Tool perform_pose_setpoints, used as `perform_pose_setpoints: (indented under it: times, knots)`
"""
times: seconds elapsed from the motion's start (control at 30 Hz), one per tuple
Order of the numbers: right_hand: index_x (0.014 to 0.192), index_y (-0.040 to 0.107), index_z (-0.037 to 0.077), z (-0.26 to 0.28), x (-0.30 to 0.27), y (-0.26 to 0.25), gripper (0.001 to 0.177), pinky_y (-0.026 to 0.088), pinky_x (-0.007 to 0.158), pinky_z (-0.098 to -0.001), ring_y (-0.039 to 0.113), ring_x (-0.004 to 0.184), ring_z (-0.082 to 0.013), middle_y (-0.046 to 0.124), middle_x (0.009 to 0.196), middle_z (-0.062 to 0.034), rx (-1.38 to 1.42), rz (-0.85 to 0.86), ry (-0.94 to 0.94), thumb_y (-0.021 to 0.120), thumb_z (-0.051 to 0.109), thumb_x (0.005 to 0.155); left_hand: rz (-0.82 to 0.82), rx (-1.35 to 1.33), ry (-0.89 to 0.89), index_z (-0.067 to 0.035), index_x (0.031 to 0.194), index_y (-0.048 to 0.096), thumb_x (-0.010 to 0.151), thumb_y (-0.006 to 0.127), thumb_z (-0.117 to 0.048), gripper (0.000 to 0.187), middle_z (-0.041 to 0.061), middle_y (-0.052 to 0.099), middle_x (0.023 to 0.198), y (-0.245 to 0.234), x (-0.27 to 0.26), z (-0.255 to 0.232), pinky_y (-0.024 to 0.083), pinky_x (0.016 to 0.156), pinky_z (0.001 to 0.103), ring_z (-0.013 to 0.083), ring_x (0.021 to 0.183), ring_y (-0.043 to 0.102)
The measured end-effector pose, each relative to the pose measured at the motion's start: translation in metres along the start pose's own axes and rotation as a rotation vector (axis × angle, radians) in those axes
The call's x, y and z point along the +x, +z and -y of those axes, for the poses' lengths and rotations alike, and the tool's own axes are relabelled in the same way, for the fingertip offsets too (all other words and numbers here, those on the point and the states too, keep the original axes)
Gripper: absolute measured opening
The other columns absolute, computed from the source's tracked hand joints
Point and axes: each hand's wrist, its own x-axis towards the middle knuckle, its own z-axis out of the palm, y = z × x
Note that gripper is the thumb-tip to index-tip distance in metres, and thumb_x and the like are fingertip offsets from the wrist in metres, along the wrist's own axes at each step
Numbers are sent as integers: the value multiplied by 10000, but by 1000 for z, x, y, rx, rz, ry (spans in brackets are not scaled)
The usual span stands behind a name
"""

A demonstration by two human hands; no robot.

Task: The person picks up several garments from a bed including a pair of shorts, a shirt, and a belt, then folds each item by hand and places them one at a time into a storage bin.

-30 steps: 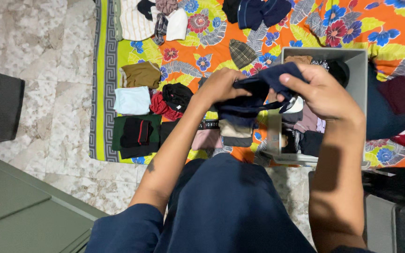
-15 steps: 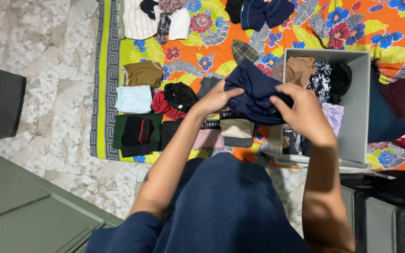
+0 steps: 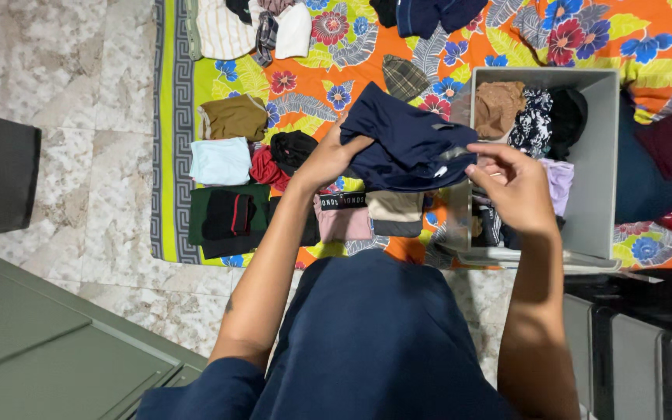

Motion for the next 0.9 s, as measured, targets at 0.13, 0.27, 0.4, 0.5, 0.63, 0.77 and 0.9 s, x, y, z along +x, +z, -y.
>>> perform_pose_setpoints:
  times: [0.13,0.27,0.4,0.5,0.63,0.77,0.9]
  knots:
    - [1113,759,17,21,-9,0,179,449,645,-235,554,722,-84,631,856,-43,-361,-83,-85,769,14,935,49,120,28,-16,1540,404,994,659,-68,605,67,602,1411,4,-8,-4,415,1122,283,125,1272,541]
    - [1094,735,22,53,-7,20,98,514,757,-291,652,824,-185,698,966,-114,-413,-95,-365,740,14,996,98,133,59,-21,1583,363,1005,650,-49,646,80,572,1471,10,-11,-2,385,1153,279,127,1325,507]
    - [1055,722,44,72,1,50,207,526,920,-405,690,1039,-334,732,1080,-138,-573,199,-654,770,105,863,102,53,33,-15,1579,373,999,645,-42,640,80,578,1459,18,-12,8,401,1145,280,127,1299,522]
    - [1146,692,46,77,-4,49,216,531,1015,-387,692,1155,-316,720,1204,-129,-465,90,-513,707,113,941,78,33,-16,-2,1557,401,994,642,-43,613,84,599,1434,15,-12,16,411,1135,283,131,1292,541]
    - [1315,643,5,71,-16,56,291,505,1080,-417,683,1169,-317,733,1191,-98,-465,56,-353,613,52,1029,74,-78,-72,6,1543,407,990,645,-49,604,78,602,1420,17,-17,32,421,1132,290,137,1292,547]
    - [1111,733,37,59,-23,63,272,503,1017,-456,680,1107,-372,735,1117,-175,-637,92,-342,646,-40,865,117,-131,-73,15,1543,417,1000,649,-37,593,80,603,1411,24,-11,50,421,1133,293,145,1290,544]
    - [1116,686,51,34,-44,35,121,519,1053,-407,683,1197,-306,727,1174,-111,-499,-284,-384,637,-29,1040,87,-109,-71,12,1542,414,982,654,-18,610,78,592,1421,36,-3,67,420,1126,288,136,1283,540]
